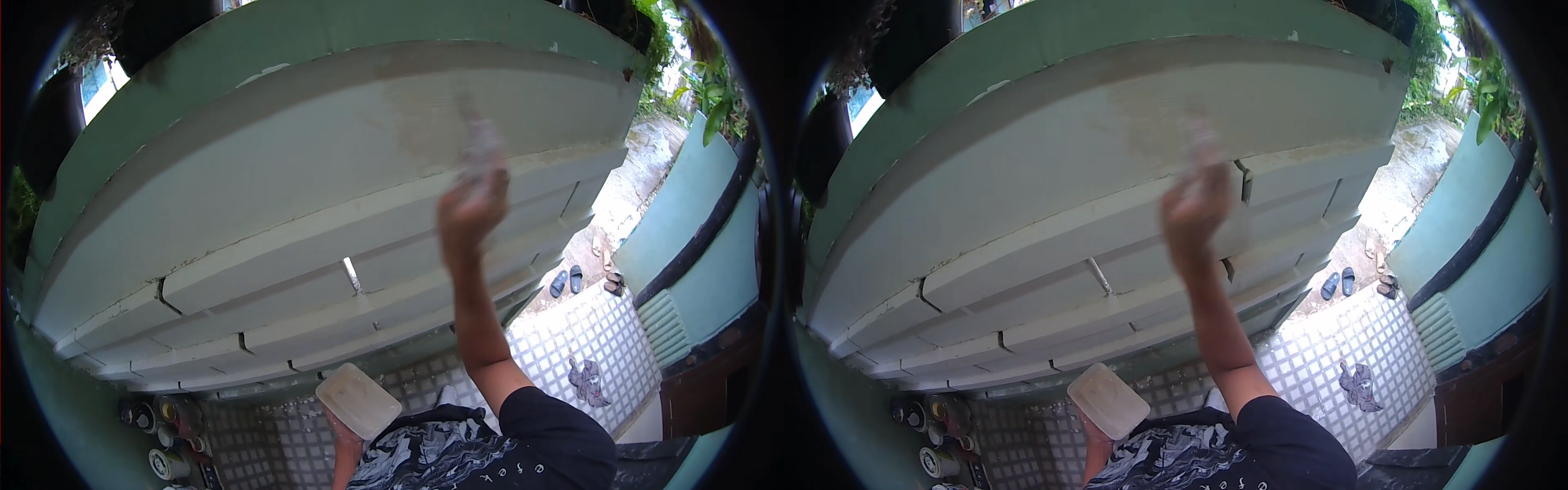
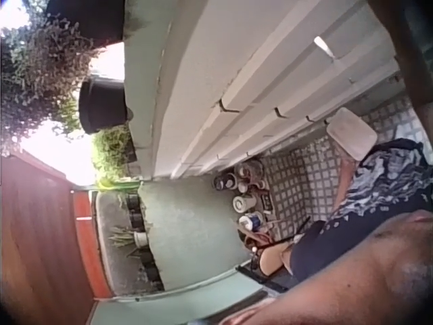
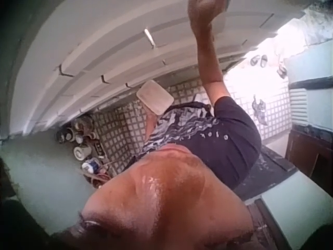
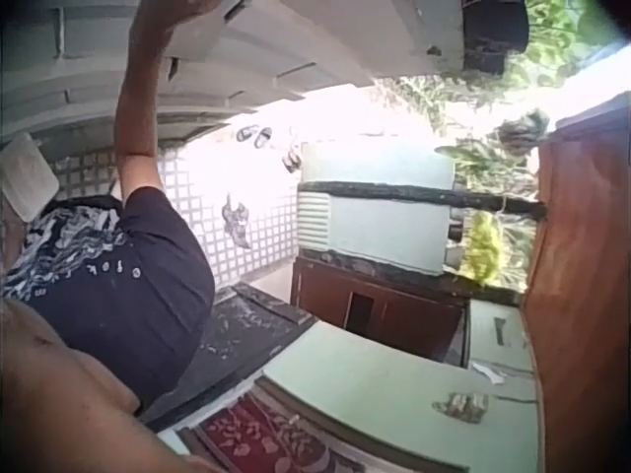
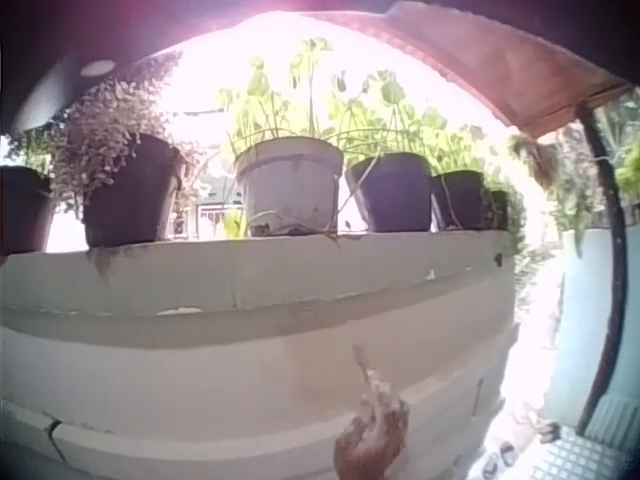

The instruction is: Using a putty knife to apply patching compound to cracks and uneven surfaces on an exterior wall.

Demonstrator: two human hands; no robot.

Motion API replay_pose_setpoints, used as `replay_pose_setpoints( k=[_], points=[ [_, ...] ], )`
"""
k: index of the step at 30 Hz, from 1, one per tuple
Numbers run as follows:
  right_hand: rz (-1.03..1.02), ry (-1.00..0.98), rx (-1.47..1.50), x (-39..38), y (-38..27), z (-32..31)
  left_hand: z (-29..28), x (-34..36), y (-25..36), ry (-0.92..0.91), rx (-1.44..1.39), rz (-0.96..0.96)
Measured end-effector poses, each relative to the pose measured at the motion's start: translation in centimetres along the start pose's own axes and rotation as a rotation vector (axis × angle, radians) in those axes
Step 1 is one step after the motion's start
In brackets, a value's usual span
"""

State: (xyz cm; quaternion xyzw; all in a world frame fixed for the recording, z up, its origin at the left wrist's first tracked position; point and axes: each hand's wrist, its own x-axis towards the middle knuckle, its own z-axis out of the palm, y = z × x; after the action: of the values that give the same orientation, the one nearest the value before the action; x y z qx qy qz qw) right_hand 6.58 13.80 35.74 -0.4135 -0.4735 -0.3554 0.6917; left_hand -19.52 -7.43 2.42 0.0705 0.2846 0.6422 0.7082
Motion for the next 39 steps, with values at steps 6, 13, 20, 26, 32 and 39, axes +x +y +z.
replay_pose_setpoints(
  k=[6, 13, 20, 26, 32, 39],
  points=[
    [0.202, -0.056, -0.317, 2.5, 4.0, 0.8, 1.2, -0.7, -0.4, 0.009, 0.033, 0.023],
    [-0.137, -0.351, 0.266, -1.7, -2.6, 1.0, 1.5, -0.7, 0.5, 0.014, 0.099, 0.013],
    [0.158, -0.015, -0.127, 2.4, 3.4, -1.2, 0.9, -0.9, 0.1, 0.032, 0.089, 0.008],
    [-0.018, -0.178, -0.067, -1.1, -1.7, 3.0, 0.8, -0.4, -0.5, 0.023, 0.108, -0.027],
    [-0.164, -0.322, 0.507, -1.6, -5.9, 1.9, 0.8, 0.3, -1.0, 0.014, 0.126, -0.055],
    [0.322, 0.053, -0.002, 3.0, 7.7, -0.9, 1.3, 0.0, -0.5, -0.005, 0.124, -0.026]
  ],
)
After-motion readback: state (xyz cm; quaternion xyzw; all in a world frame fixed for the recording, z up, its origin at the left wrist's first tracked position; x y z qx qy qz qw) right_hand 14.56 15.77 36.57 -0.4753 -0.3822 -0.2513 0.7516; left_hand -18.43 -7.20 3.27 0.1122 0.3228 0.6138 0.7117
